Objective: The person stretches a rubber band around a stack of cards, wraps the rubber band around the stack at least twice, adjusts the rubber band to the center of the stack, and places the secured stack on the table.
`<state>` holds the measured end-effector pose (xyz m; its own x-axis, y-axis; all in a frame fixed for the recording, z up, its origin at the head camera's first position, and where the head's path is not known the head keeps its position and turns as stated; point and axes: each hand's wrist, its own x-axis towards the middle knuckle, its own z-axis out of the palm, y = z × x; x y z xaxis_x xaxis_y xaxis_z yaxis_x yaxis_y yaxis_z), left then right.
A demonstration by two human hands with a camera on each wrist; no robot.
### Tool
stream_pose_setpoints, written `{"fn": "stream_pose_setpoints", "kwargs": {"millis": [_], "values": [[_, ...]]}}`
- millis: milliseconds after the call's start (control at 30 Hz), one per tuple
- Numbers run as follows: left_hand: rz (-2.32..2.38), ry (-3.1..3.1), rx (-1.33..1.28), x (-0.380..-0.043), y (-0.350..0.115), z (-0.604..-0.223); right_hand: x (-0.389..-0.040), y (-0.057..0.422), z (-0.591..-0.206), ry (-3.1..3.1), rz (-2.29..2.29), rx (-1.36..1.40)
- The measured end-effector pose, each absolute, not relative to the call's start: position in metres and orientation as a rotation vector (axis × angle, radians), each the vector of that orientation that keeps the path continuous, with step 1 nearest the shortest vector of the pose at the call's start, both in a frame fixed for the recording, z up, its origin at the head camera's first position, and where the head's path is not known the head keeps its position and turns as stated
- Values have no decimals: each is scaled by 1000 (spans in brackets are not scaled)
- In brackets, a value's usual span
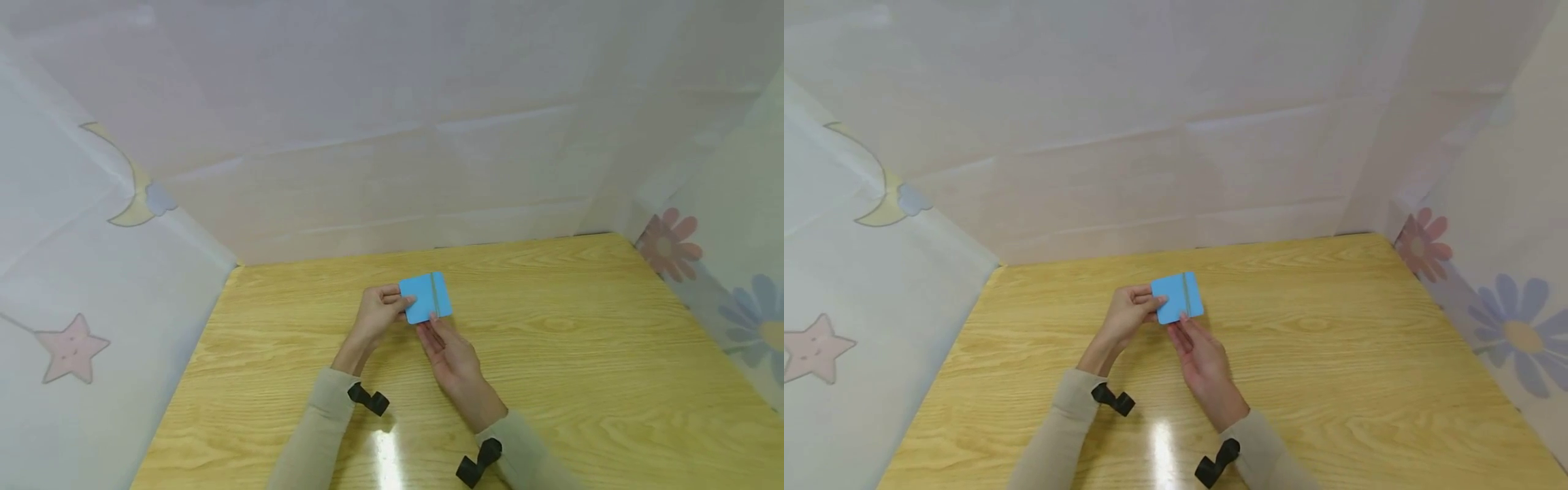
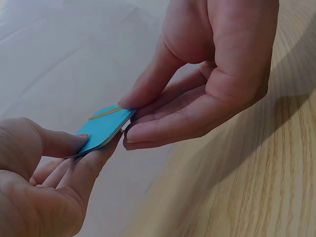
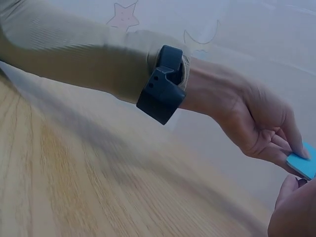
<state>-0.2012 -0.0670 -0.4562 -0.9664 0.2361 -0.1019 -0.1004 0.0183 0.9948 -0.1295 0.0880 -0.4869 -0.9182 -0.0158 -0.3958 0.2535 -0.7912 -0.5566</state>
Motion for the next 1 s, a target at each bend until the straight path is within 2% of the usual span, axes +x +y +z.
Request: {"fn": "stream_pose_setpoints", "kwargs": {"millis": [1000], "values": [[2065, 2010, 102, -200, -72, -461, -133, 95, -491, 1087, -2759, 603]]}}
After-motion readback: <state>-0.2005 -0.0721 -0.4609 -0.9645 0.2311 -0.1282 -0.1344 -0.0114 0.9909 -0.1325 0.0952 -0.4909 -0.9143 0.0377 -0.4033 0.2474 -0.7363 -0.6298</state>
